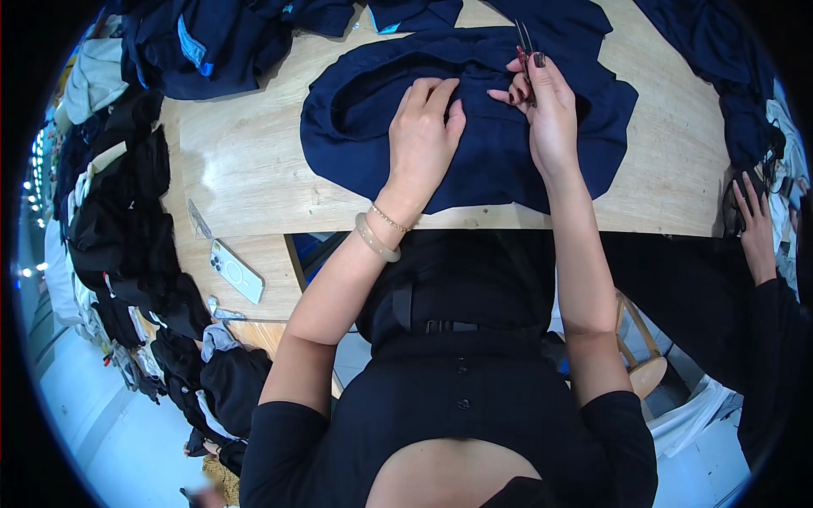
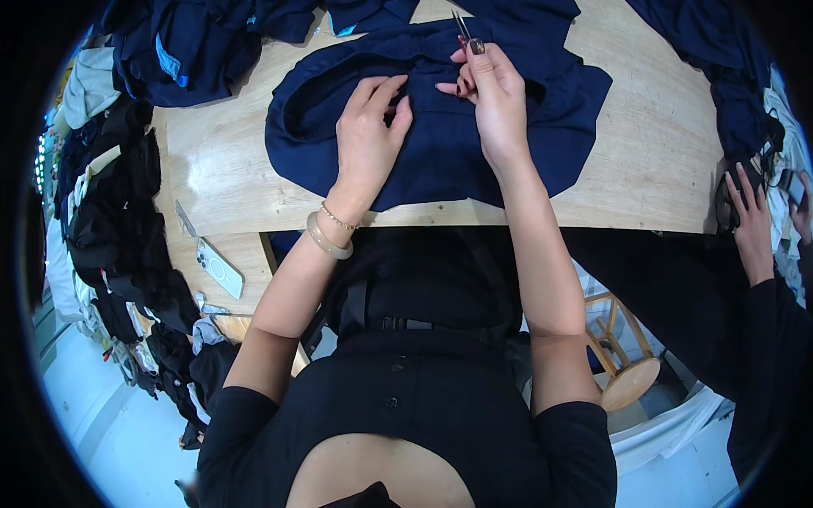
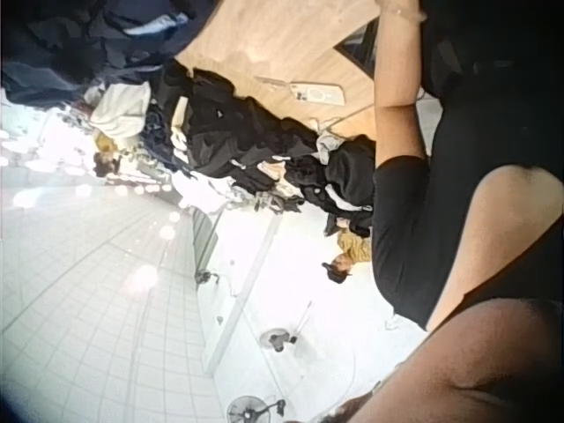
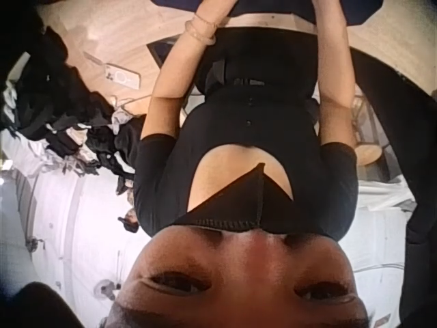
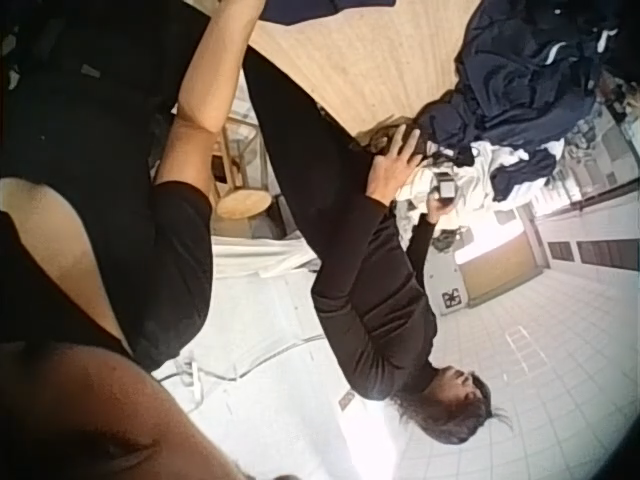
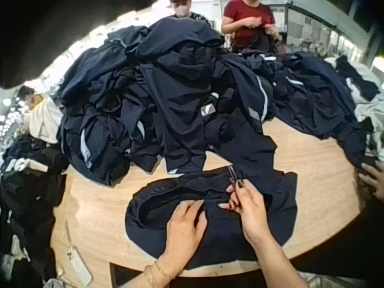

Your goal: Trimming excess threads from blue athletic shorts using a small pair of snips at a garment factory workbench.

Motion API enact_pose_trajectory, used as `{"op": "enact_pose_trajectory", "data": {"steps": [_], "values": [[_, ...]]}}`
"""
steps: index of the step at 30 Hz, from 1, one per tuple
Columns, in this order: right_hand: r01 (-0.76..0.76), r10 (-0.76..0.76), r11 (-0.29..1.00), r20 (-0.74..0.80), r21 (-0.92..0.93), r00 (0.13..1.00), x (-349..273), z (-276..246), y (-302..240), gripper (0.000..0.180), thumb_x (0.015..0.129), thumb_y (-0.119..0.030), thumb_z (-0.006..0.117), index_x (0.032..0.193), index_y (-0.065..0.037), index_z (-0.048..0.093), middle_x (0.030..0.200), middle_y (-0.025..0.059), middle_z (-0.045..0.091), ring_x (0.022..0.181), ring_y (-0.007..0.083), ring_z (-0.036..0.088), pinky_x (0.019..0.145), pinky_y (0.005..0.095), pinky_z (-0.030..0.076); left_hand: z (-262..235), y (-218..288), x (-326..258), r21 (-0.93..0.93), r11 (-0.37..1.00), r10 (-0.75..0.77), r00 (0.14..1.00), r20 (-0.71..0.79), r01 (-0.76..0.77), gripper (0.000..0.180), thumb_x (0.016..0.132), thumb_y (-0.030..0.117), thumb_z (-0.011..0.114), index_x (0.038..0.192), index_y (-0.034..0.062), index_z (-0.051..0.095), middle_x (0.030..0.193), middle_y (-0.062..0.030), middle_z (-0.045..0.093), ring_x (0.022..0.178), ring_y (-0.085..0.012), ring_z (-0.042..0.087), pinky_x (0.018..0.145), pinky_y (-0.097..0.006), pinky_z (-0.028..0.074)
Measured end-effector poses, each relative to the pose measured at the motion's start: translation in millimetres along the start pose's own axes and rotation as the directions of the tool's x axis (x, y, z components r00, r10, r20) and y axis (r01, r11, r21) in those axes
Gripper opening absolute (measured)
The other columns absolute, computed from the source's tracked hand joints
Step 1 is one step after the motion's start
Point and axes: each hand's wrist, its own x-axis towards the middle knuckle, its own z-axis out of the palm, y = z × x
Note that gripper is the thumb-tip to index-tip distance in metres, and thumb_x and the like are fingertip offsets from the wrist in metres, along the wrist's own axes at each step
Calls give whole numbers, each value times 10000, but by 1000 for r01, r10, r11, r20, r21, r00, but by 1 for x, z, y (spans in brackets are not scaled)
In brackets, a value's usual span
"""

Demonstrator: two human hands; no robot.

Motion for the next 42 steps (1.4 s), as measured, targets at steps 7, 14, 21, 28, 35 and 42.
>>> {"op": "enact_pose_trajectory", "data": {"steps": [7,14,21,28,35,42], "values": [[1,-1,1000,9,-7,1000,0,-1,1,317,1028,-289,443,949,-21,593,690,-29,410,634,45,443,738,274,563,4,1,9,190,973,136,991,-12,-131,153,811,80,690,950,18,697,911,-94,628,743,-242,635,656,-318,526],[-19,19,1000,0,13,1000,0,-1,-3,325,1027,-298,446,950,-17,590,691,-26,411,637,50,449,744,292,574,-1,-13,18,120,974,194,981,-20,-190,73,802,57,682,865,24,666,781,-83,646,668,-262,640,617,-328,526],[-48,47,998,16,46,999,1,-1,-12,317,1020,-292,464,992,-6,599,705,-20,431,640,57,460,695,277,563,-12,-23,21,-138,990,35,998,52,-27,113,836,52,656,933,-3,636,772,-123,665,701,-233,679,635,-284,535],[92,-85,897,34,-432,996,1,-15,-40,223,933,-233,632,1020,-28,642,727,-34,551,642,40,446,588,176,358,-8,-14,14,-4,982,187,980,63,-187,152,810,41,676,958,7,663,891,-103,657,793,-230,670,692,-300,547],[232,-140,563,186,-793,973,-8,-10,-50,204,842,-180,714,981,-55,633,821,65,655,782,163,629,711,262,482,-4,-21,14,94,954,285,958,19,-286,99,797,43,676,882,6,641,868,-109,613,796,-263,641,710,-325,543],[286,-152,435,243,-854,958,-6,-10,-49,216,803,-151,730,947,-40,614,914,75,648,844,257,640,733,327,499,-6,-16,13,51,975,215,975,55,-218,88,809,44,664,877,-4,636,950,-118,599,799,-271,635,732,-326,540]]}}
